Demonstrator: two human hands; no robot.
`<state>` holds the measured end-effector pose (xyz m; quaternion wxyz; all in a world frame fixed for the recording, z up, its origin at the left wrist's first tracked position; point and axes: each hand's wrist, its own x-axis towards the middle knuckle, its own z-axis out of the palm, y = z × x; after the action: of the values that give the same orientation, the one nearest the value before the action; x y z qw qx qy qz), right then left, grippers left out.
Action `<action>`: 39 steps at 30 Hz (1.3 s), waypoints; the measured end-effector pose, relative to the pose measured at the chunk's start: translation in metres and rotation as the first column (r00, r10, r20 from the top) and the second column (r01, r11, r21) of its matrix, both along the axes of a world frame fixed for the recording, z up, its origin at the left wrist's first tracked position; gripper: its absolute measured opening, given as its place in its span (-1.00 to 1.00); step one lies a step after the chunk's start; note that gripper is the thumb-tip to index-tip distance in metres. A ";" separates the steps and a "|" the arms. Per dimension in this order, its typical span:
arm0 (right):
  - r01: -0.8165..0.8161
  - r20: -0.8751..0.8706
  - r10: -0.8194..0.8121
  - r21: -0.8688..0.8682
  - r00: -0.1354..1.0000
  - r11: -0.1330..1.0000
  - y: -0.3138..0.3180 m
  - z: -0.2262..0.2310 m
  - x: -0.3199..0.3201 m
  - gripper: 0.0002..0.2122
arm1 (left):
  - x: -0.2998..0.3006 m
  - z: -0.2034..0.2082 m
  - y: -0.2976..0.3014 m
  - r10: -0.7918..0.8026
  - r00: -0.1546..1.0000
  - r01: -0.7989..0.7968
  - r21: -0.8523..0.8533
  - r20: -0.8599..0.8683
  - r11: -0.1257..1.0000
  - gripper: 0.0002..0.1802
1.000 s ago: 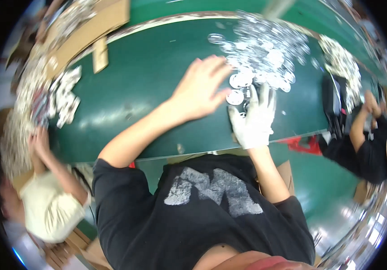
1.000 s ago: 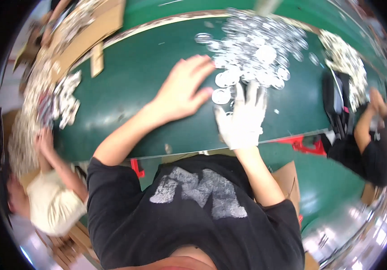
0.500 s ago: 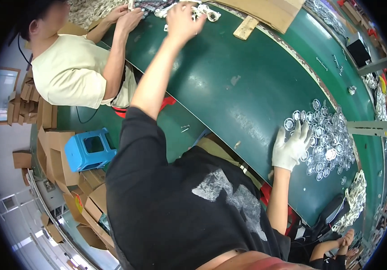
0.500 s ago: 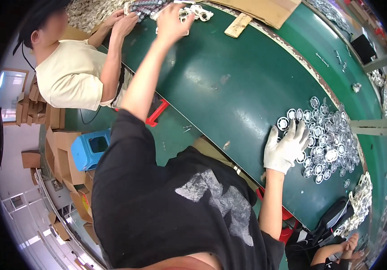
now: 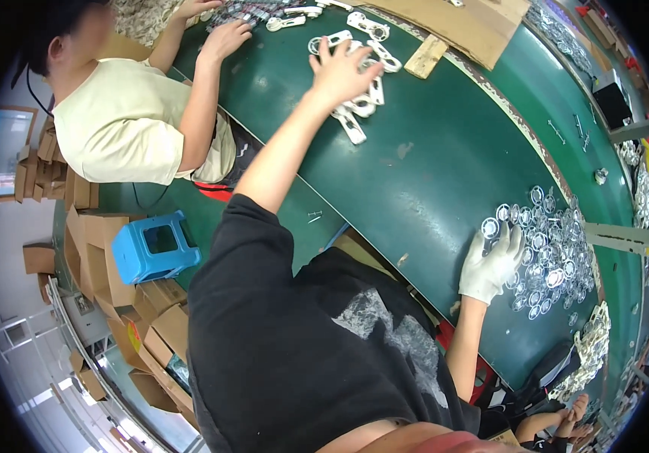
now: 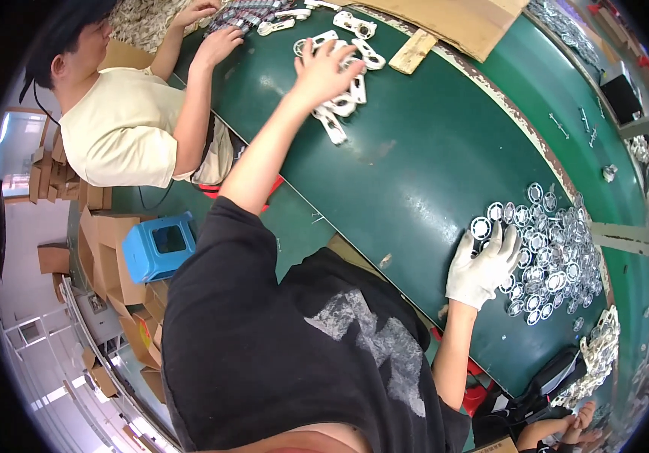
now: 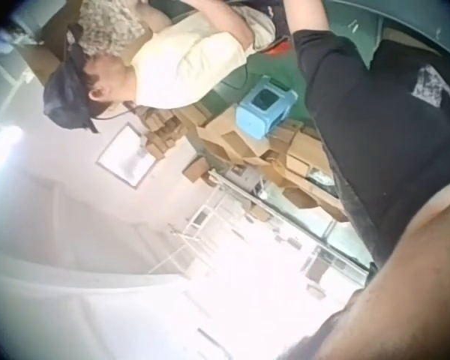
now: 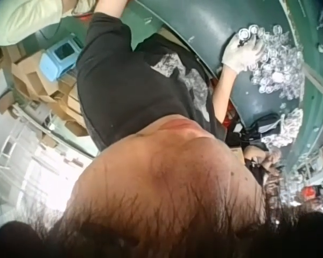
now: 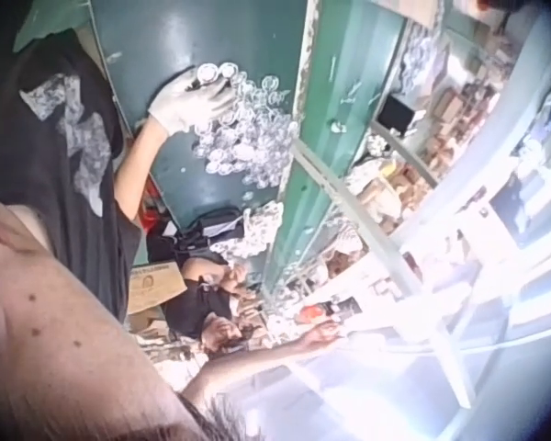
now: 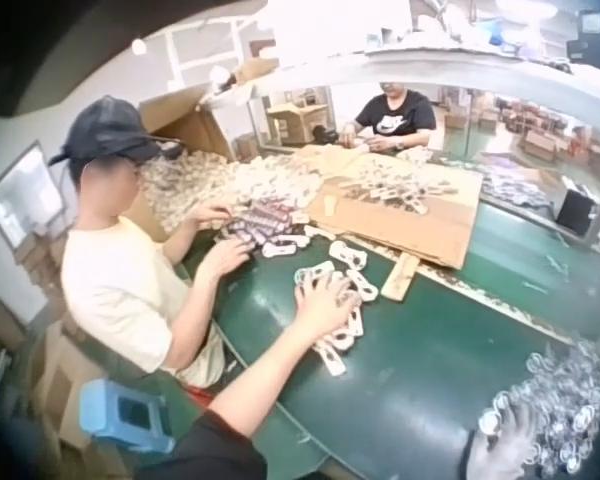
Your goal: The person assembles small electronic components by fitting circular lenses into plastic frames by hand at a production workbench.
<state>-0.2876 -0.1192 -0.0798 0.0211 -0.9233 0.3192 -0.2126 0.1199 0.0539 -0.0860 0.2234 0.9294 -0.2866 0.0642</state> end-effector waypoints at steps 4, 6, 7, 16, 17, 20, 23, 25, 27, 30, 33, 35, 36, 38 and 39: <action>0.001 -0.015 -0.001 -0.012 1.000 1.000 0.002 0.004 0.000 -0.53 | -0.044 -0.014 -0.036 0.037 0.979 0.023 -0.286 0.203 0.958 -0.47; -0.022 0.023 0.022 0.018 0.999 1.000 0.002 0.004 0.000 -0.53 | -0.033 0.003 -0.038 -0.022 0.976 0.111 -0.410 0.215 0.905 -0.55; -0.029 0.019 0.029 0.011 0.999 1.000 0.002 0.004 0.000 -0.52 | -0.005 0.009 -0.033 -0.007 0.962 0.121 -0.404 0.273 0.907 -0.59; -0.092 0.025 0.091 0.023 0.996 0.996 0.003 0.005 0.001 -0.54 | 0.166 -0.002 0.017 0.114 0.941 -0.156 0.109 0.317 0.982 -0.38; -0.070 0.015 0.069 0.029 0.997 0.997 0.002 0.004 0.001 -0.54 | 0.167 -0.015 0.010 0.087 0.972 -0.105 0.073 0.217 0.992 -0.32; -0.026 -0.018 0.027 0.054 0.999 0.998 0.003 0.007 0.004 -0.55 | 0.132 -0.021 0.007 -0.020 0.977 0.015 0.027 0.212 1.000 -0.38; -0.017 -0.005 0.017 0.078 1.000 0.997 0.004 0.010 0.004 -0.55 | 0.086 -0.006 0.012 -0.121 0.985 0.126 -0.040 0.120 0.991 -0.43; 0.010 -0.006 -0.009 0.102 1.000 0.995 0.006 0.014 0.006 -0.55 | 0.057 -0.001 0.007 -0.135 0.987 0.145 -0.115 0.090 0.983 -0.46; -0.024 0.024 0.022 0.096 0.999 0.995 0.002 0.006 0.007 -0.55 | 0.032 0.013 0.010 -0.135 0.985 0.142 -0.064 0.108 0.988 -0.48; -0.009 0.022 0.007 0.094 1.000 0.996 0.002 0.009 0.004 -0.54 | 0.078 0.025 0.014 -0.086 0.972 0.123 -0.160 0.220 0.979 -0.49; -0.005 0.005 0.004 0.116 1.000 0.993 0.001 0.008 0.006 -0.54 | 0.112 0.010 0.036 0.281 0.922 -0.274 -0.061 0.268 0.960 -0.39; 0.000 0.000 0.000 0.100 1.000 0.995 0.003 0.009 0.004 -0.56 | 0.109 -0.020 0.030 0.205 0.979 -0.205 -0.021 0.013 0.979 -0.37; -0.002 0.007 0.001 0.094 1.000 0.996 0.003 0.006 0.004 -0.57 | 0.105 -0.022 0.032 -0.014 1.000 0.013 -0.120 -0.009 0.993 -0.37; 0.010 -0.013 -0.009 0.086 1.000 0.996 0.004 0.009 0.003 -0.58 | 0.076 -0.027 0.021 -0.003 0.989 -0.040 -0.284 -0.149 0.958 -0.38; 0.010 -0.006 -0.010 0.087 1.000 0.996 0.004 0.008 0.003 -0.58 | 0.067 -0.021 0.013 0.055 0.998 -0.055 -0.253 -0.007 0.966 -0.37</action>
<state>-0.2846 -0.1149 -0.0714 0.0591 -0.9205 0.3327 -0.1961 0.1872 0.0664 -0.1067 0.3383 0.9009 -0.2502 0.1065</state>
